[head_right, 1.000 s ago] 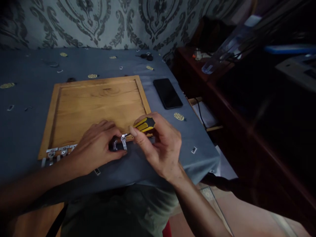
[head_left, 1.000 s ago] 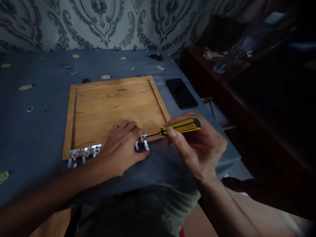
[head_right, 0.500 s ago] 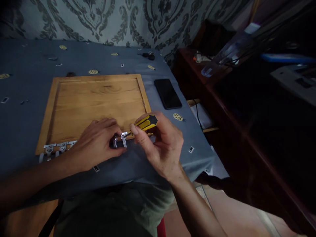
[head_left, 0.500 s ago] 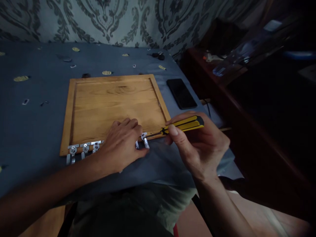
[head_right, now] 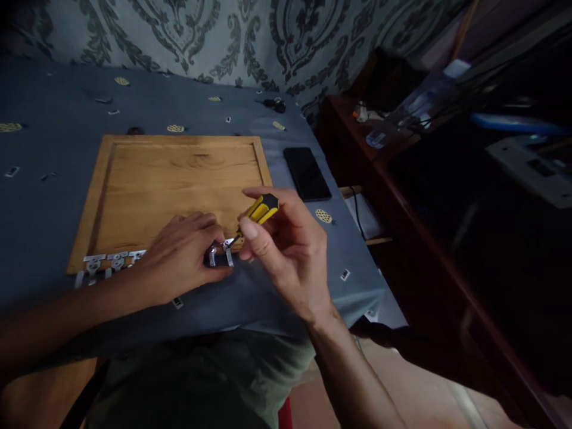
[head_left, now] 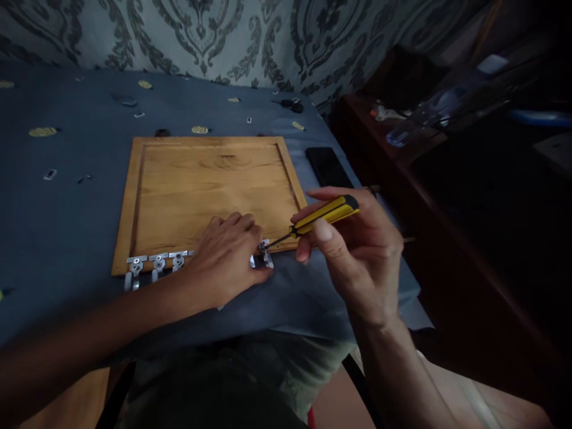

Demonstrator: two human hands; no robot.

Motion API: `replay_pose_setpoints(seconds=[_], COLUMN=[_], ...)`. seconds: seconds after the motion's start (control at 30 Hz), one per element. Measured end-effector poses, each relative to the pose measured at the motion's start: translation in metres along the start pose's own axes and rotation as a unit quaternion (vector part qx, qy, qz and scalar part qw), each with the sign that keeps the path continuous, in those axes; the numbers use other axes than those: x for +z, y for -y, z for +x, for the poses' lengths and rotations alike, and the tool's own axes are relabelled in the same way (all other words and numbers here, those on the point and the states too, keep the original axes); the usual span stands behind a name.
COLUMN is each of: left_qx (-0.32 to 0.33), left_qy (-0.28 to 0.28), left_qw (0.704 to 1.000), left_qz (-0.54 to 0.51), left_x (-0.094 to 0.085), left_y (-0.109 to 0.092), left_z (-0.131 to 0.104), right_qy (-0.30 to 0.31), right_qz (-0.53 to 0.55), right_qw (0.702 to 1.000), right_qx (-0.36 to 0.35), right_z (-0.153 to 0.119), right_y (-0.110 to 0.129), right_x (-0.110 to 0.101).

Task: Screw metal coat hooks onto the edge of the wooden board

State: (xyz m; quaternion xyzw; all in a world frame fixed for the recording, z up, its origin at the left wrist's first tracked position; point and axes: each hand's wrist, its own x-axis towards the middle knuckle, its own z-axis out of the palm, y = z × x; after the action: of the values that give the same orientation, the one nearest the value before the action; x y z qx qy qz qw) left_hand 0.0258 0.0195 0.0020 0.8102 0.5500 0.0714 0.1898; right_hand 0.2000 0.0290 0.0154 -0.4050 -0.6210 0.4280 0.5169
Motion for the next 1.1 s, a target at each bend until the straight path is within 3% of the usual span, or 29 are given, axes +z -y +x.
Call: replay_pose_setpoints(seconds=[0.13, 0.37, 0.63, 0.9, 1.1], left_qx=[0.006, 0.014, 0.009, 0.017, 0.015], left_qy=[-0.005, -0.002, 0.009, -0.012, -0.004], left_qw=[1.000, 1.000, 1.000, 1.000, 1.000], left_qz=[-0.006, 0.006, 0.003, 0.008, 0.018], left_x=[0.000, 0.004, 0.001, 0.005, 0.001], left_y=[0.001, 0.004, 0.002, 0.004, 0.003], left_z=[0.000, -0.001, 0.000, -0.001, 0.000], right_qy=[0.034, -0.011, 0.049, -0.009, 0.060], right_qz=[0.007, 0.012, 0.026, -0.012, 0.023], right_qw=[0.999, 1.000, 0.998, 1.000, 0.998], right_qx=[0.014, 0.007, 0.012, 0.004, -0.018], right_z=[0.003, 0.008, 0.007, 0.005, 0.007], right_y=[0.001, 0.004, 0.005, 0.008, 0.005], right_x=[0.001, 0.013, 0.006, 0.006, -0.004])
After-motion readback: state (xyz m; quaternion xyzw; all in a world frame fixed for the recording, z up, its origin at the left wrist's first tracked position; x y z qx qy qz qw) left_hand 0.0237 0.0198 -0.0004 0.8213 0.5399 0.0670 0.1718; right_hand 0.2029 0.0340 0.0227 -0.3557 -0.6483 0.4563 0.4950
